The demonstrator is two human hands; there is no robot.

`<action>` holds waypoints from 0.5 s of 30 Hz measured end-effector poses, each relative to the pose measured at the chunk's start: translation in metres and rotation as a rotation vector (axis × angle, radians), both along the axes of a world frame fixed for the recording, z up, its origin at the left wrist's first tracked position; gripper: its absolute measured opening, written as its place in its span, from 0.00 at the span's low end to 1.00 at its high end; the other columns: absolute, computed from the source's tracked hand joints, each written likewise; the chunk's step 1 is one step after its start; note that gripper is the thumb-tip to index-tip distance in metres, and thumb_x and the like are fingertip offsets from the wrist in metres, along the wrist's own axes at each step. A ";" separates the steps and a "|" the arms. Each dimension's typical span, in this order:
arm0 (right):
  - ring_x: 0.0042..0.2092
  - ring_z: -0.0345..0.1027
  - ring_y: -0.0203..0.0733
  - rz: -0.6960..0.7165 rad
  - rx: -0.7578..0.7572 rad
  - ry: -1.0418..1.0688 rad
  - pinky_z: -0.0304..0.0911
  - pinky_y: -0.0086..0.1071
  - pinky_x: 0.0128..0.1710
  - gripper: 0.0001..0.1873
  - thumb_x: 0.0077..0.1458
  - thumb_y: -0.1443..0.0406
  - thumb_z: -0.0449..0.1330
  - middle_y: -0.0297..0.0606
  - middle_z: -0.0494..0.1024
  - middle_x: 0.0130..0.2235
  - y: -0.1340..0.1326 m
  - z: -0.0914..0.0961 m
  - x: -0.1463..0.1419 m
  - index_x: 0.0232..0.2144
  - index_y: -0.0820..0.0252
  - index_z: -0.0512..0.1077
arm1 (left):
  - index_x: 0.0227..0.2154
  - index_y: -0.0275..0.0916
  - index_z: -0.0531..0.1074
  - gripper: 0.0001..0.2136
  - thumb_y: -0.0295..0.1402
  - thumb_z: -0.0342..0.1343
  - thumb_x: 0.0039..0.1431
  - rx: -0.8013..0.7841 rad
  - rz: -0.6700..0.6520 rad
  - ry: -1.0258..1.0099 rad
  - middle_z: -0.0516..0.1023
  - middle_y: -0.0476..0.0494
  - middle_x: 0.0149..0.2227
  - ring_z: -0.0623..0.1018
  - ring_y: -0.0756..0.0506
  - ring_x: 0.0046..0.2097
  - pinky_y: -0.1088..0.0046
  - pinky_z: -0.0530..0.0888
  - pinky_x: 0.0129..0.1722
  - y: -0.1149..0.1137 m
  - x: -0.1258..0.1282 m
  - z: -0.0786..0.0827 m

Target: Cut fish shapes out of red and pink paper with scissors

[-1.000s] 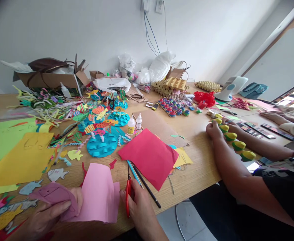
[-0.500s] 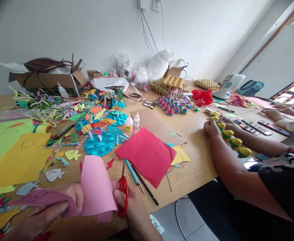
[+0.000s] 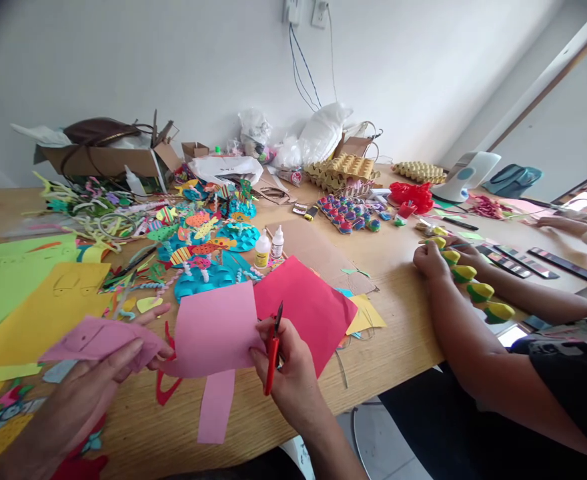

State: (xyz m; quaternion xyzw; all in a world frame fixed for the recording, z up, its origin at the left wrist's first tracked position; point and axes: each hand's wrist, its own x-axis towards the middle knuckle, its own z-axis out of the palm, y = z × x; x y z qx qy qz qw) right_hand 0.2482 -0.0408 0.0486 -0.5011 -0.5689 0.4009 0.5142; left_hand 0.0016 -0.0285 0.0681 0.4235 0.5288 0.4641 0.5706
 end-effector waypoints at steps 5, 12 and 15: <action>0.30 0.64 0.36 0.081 0.139 -0.102 0.62 0.27 0.29 0.09 0.52 0.69 0.56 0.34 0.70 0.32 0.005 0.008 0.000 0.37 0.55 0.65 | 0.18 0.37 0.74 0.10 0.36 0.58 0.50 -0.193 -0.092 -0.352 0.76 0.49 0.18 0.72 0.49 0.23 0.77 0.70 0.22 0.002 0.002 0.009; 0.33 0.66 0.39 0.112 0.165 -0.062 0.63 0.31 0.34 0.08 0.49 0.71 0.57 0.36 0.73 0.33 0.015 -0.004 -0.001 0.34 0.56 0.66 | 0.17 0.41 0.73 0.11 0.37 0.55 0.51 0.071 -0.212 -0.042 0.79 0.48 0.34 0.74 0.42 0.41 0.73 0.72 0.39 -0.021 -0.008 0.006; 0.34 0.67 0.39 0.024 0.127 0.027 0.63 0.32 0.35 0.11 0.48 0.70 0.59 0.36 0.73 0.33 0.023 -0.013 -0.002 0.35 0.56 0.64 | 0.20 0.43 0.76 0.11 0.37 0.53 0.53 0.129 -0.444 0.298 0.79 0.47 0.41 0.74 0.40 0.45 0.72 0.70 0.45 -0.029 -0.012 0.001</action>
